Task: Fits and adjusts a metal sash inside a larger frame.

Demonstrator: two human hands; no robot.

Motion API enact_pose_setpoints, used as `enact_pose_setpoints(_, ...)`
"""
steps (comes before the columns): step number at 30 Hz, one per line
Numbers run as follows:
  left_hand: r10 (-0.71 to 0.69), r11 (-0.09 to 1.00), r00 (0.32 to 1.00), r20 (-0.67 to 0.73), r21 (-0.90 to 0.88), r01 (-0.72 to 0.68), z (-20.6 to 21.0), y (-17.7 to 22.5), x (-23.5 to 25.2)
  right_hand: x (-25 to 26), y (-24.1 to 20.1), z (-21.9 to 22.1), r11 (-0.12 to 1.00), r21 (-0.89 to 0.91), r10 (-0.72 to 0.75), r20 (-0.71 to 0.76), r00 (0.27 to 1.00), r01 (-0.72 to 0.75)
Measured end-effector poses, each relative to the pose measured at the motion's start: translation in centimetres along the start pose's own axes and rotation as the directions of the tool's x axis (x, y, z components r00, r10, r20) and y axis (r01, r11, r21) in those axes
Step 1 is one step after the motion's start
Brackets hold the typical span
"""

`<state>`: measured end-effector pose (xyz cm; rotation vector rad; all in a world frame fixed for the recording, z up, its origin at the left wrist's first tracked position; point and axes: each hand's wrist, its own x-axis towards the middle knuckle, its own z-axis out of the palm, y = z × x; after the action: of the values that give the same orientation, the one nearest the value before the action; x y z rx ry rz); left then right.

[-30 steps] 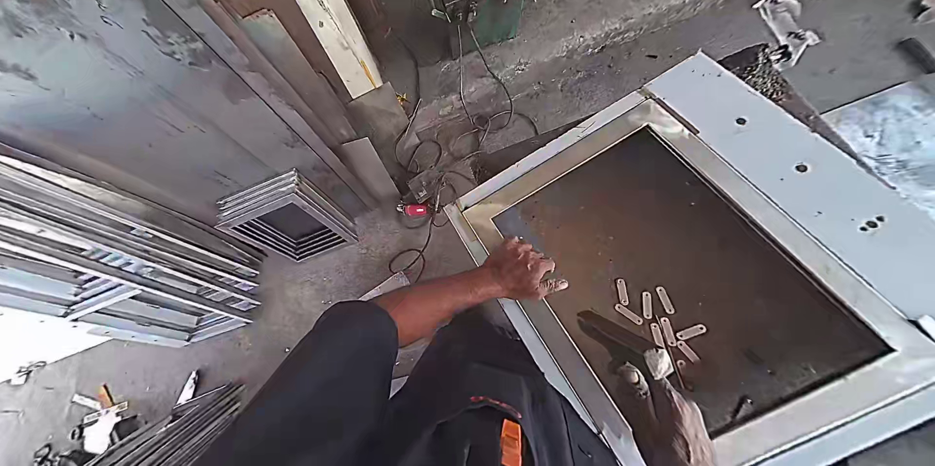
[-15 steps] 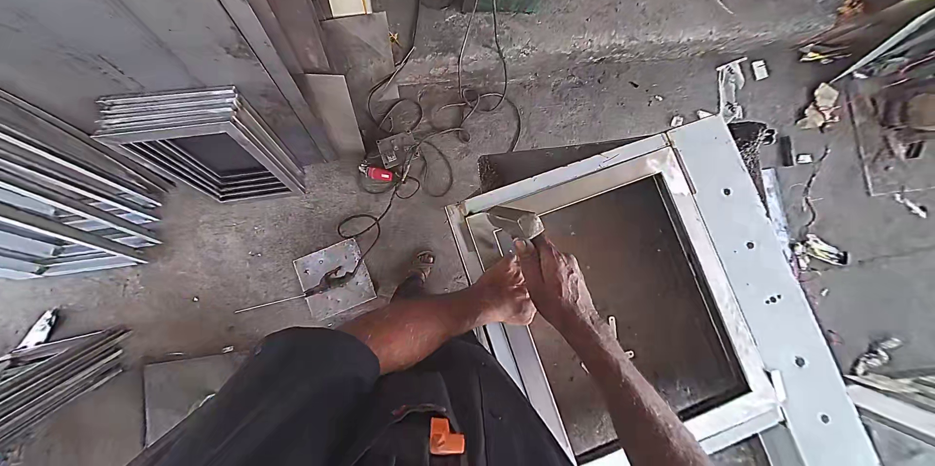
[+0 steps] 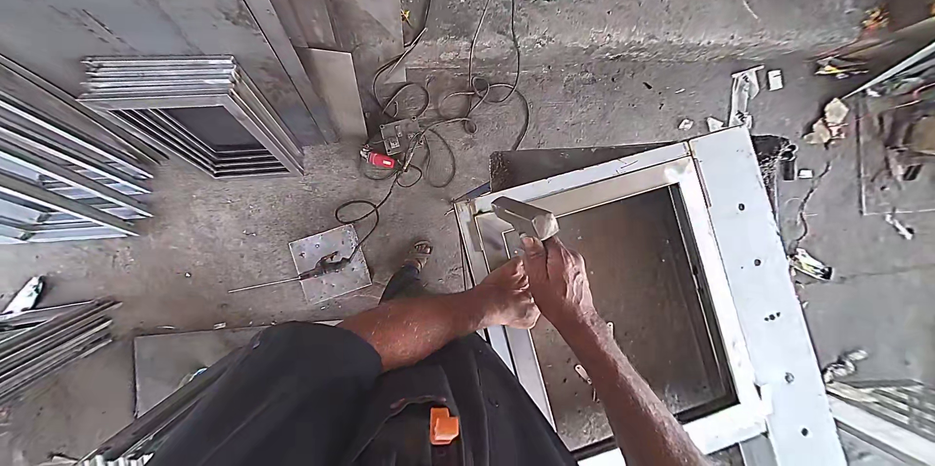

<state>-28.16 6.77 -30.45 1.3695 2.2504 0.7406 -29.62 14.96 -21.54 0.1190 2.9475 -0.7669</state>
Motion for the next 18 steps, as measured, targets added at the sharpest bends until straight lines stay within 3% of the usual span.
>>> enact_pose_setpoints(3,-0.036,0.998,0.997,0.065,-0.055,0.04,-0.7,0.1,0.0,-0.8,0.2,0.4,0.993,0.042,-0.097,-0.169,0.981,0.106)
enact_pose_setpoints(5,-0.026,0.998,1.0,-0.014,-0.059,0.025,-1.0,0.3,-0.1,-0.2,0.4,0.9,0.993,-0.12,0.001,0.021,1.0,0.001)
enact_pose_setpoints(6,-0.017,0.997,0.999,-0.043,-0.072,0.014,-0.9,0.3,-0.2,0.6,0.1,0.9,0.971,-0.221,0.142,0.208,0.968,-0.094)
enact_pose_setpoints(7,-0.008,0.997,0.999,-0.051,-0.078,0.004,-0.7,0.4,-0.3,1.2,0.1,1.0,0.952,-0.273,0.22,0.293,0.93,-0.139)
enact_pose_setpoints(12,0.009,0.999,0.999,-0.041,-0.03,-0.01,-0.3,0.0,-0.2,2.0,0.5,1.0,0.963,-0.214,0.227,0.327,0.917,-0.162)
enact_pose_setpoints(14,0.012,0.999,0.998,-0.054,-0.037,-0.014,0.0,0.0,-0.1,1.4,0.5,0.6,0.977,-0.15,0.189,0.261,0.947,-0.154)
enact_pose_setpoints(16,0.003,0.999,0.998,-0.059,-0.048,-0.006,-0.1,-0.1,-0.1,0.4,0.4,0.6,0.996,-0.065,0.065,0.062,0.996,-0.06)
enact_pose_setpoints(18,-0.017,0.997,1.0,-0.022,-0.074,0.015,-0.5,-0.1,-0.1,-0.5,0.4,0.7,0.999,-0.003,-0.037,-0.101,0.994,0.037)
